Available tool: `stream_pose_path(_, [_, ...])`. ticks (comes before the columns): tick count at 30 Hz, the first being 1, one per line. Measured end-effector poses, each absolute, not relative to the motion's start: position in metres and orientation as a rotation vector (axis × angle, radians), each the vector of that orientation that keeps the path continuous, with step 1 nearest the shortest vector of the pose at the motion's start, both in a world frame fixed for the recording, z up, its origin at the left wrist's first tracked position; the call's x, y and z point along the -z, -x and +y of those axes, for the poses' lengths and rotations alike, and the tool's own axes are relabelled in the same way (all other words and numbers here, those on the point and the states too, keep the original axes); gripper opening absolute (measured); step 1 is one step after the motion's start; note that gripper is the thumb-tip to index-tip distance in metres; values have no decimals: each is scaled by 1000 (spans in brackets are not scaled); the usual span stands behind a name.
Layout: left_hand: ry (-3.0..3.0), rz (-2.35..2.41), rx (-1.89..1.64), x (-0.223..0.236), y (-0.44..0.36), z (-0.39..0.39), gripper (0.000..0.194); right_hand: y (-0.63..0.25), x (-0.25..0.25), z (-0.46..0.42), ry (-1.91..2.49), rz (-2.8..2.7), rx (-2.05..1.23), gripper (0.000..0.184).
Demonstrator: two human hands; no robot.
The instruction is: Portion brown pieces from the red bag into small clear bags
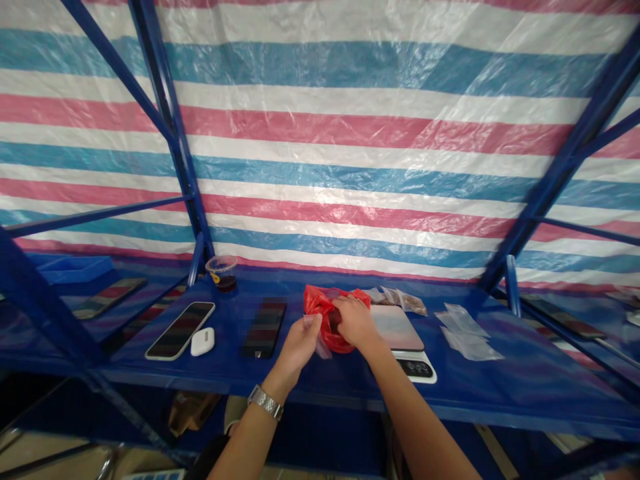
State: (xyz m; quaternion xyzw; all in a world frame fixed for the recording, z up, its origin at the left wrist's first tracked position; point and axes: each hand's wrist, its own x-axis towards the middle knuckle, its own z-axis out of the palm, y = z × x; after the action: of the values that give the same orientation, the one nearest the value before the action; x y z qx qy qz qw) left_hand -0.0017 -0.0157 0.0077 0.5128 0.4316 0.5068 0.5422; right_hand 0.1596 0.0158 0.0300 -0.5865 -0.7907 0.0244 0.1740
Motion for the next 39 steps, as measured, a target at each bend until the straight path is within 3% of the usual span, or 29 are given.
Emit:
stream_pose_path(5, [-935,872,-1250,-9,2,-12,58,-166,-24,16,1679,-2170,-177,32])
stream_pose_path(8, [-797,867,-1254,-9,2,-11,50,-168,-22,14,1678,-2130,-225,26])
stream_pose_path(11, [-745,909,-1250,-9,2,-11,41,-169,-21,11,1634,-2119,-281,28])
stream_pose_path(16, [-944,963,-1310,-11,5,-11,48,-175,-13,14,1338,-1956,-662,43])
stream_pose_path(19, [-1259,1174,-1501,-15,9,-14,42,-180,-10,18,1208,-1815,-798,37])
stream_pose_path(26, [-1844,1425,-1492,-26,9,-26,25,-193,-37,4,1122,-1688,-813,31])
stream_pose_path(32, [-1858,1397,-1373,-30,3,-30,19,-184,-62,-17,1021,-1758,-778,30])
stream_pose_path(39, [-1789,1454,-1346,-29,1,-27,15,-182,-50,-14,1038,-1719,-804,31])
